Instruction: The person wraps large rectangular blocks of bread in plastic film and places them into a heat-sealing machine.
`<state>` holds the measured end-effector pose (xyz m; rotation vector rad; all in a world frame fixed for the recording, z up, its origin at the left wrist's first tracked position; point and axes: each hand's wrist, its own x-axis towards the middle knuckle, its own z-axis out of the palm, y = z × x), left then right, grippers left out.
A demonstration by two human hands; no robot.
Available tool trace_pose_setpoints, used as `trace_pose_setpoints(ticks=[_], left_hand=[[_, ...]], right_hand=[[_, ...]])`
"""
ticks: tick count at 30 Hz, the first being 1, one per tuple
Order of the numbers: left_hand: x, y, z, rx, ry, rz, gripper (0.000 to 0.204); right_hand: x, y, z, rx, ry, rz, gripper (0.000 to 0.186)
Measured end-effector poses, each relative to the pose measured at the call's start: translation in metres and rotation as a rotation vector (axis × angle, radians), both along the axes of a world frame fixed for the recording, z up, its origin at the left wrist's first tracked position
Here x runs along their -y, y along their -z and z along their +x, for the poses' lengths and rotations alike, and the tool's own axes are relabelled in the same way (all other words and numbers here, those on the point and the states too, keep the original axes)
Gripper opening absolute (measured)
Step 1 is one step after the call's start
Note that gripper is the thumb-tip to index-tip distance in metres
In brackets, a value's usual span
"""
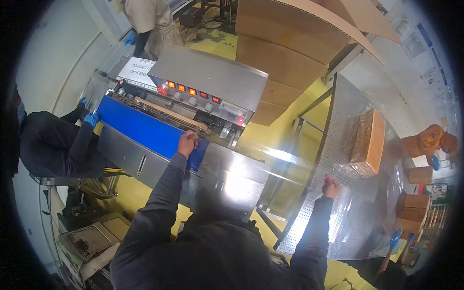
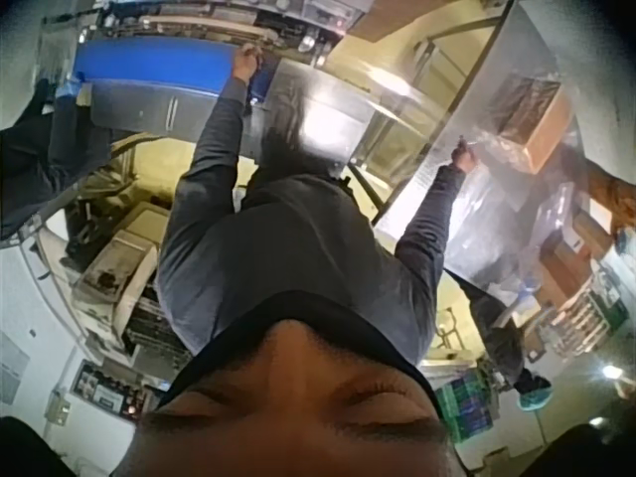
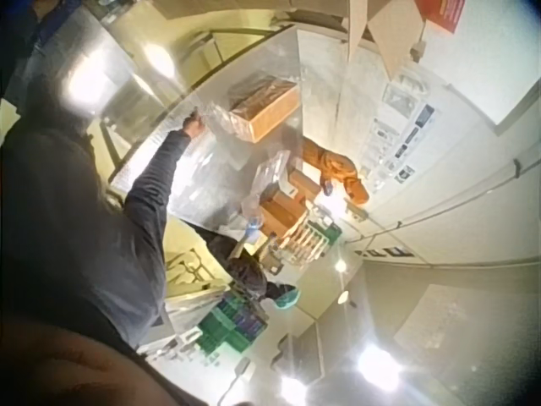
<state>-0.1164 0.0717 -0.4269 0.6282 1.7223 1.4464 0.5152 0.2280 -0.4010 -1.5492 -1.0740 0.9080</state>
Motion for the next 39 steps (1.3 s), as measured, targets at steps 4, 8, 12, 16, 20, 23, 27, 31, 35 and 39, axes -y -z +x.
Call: trace_pose_setpoints(ticks=[4, 8, 12, 16, 20, 23, 27, 31, 35, 39], left_hand=[[0.020, 0.002, -0.031, 0.009, -0.080, -0.015, 0.015], [0.055, -0.034, -0.036, 0.052, 0.059, -0.087, 0.017], [0.130, -0.022, -0.063, 0.081, 0.100, -0.208, 0.025], [0.189, 0.004, -0.093, 0.049, -0.031, -0.153, 0.027], [0.202, -0.009, -0.095, -0.464, -0.171, -0.261, 0.027], [0.204, -0.039, -0.075, -0.875, -0.316, -0.380, 0.021], [0.195, -0.084, -0.030, -1.181, -0.456, -0.315, 0.008], [0.149, -0.113, 0.053, -0.974, -0.201, 0.029, 0.009], [0.078, -0.094, 0.177, -0.537, 0.418, 0.206, 0.011], [0.033, -0.067, 0.306, -0.136, 0.942, 0.123, 0.018]], right_hand=[[0.002, 0.008, -0.049, -0.115, -0.091, -0.112, 0.011], [0.018, 0.024, -0.069, -0.063, -0.128, -0.135, 0.009], [0.023, 0.009, -0.111, -0.143, -0.171, -0.297, 0.011], [0.028, -0.003, -0.145, -0.195, -0.258, -0.333, 0.014], [0.030, 0.003, -0.168, -0.145, -0.299, -0.348, 0.016], [0.041, -0.013, -0.187, -0.146, -0.251, -0.253, 0.014], [0.088, -0.045, -0.140, 0.352, -0.132, 0.114, 0.019], [0.172, -0.050, -0.080, 0.930, 0.321, 0.213, 0.023], [0.227, 0.011, -0.048, 0.645, 0.353, 0.218, 0.015], [0.203, 0.001, -0.041, 0.665, 0.322, 0.224, 0.007]])
